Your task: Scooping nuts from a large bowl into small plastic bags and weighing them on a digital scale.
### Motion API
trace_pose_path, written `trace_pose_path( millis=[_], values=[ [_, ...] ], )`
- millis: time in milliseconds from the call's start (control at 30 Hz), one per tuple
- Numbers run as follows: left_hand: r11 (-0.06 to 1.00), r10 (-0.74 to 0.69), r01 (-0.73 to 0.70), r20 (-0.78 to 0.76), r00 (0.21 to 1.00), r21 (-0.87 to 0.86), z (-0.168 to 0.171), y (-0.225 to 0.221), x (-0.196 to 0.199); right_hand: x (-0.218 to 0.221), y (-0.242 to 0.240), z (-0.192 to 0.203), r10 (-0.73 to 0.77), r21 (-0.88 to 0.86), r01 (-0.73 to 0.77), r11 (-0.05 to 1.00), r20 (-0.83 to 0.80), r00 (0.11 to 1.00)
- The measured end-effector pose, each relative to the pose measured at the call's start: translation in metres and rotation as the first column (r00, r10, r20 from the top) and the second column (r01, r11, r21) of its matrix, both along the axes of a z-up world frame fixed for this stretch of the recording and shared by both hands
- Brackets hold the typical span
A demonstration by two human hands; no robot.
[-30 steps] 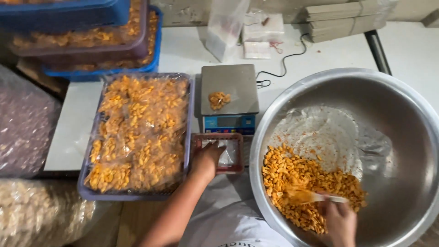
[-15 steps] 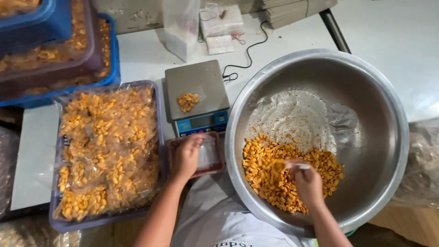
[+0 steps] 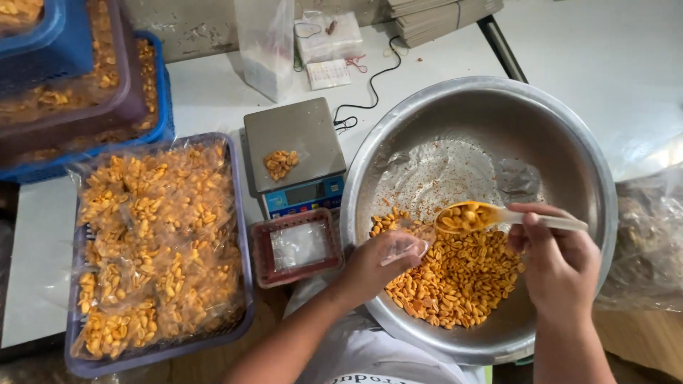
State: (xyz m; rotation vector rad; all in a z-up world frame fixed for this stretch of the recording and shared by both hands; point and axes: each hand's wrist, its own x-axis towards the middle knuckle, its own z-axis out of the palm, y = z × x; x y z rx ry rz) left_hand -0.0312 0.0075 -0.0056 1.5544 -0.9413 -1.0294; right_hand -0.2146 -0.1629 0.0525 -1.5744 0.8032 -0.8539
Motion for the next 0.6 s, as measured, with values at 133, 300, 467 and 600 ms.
trace_pose_path(
  millis=[133, 300, 467, 600],
  values=[
    [0.993, -0.103, 0.091, 0.18, 0.978, 0.075, -0.005, -0.013, -0.005, -0.006, -0.004, -0.005, 0.336, -0.61, -0.326, 0.722, -0.103, 0.936],
    [0.993, -0.115, 0.113, 0.059, 0.992, 0.037, -0.002, -0.015, -0.009, -0.017, 0.012, -0.006, 0.203, -0.617, -0.22, 0.755, -0.099, 0.974],
    [0.983, -0.078, 0.067, -0.056, 0.995, -0.17, -0.025, -0.024, 0.041, -0.038, 0.0, -0.057, -0.037, -0.479, 0.029, 0.877, -0.007, 0.999],
    [0.815, 0.44, -0.37, 0.061, 0.896, -0.447, -0.008, -0.03, 0.142, -0.059, -0.003, -0.106, -0.135, -0.293, 0.025, 0.956, -0.362, 0.922]
  ],
)
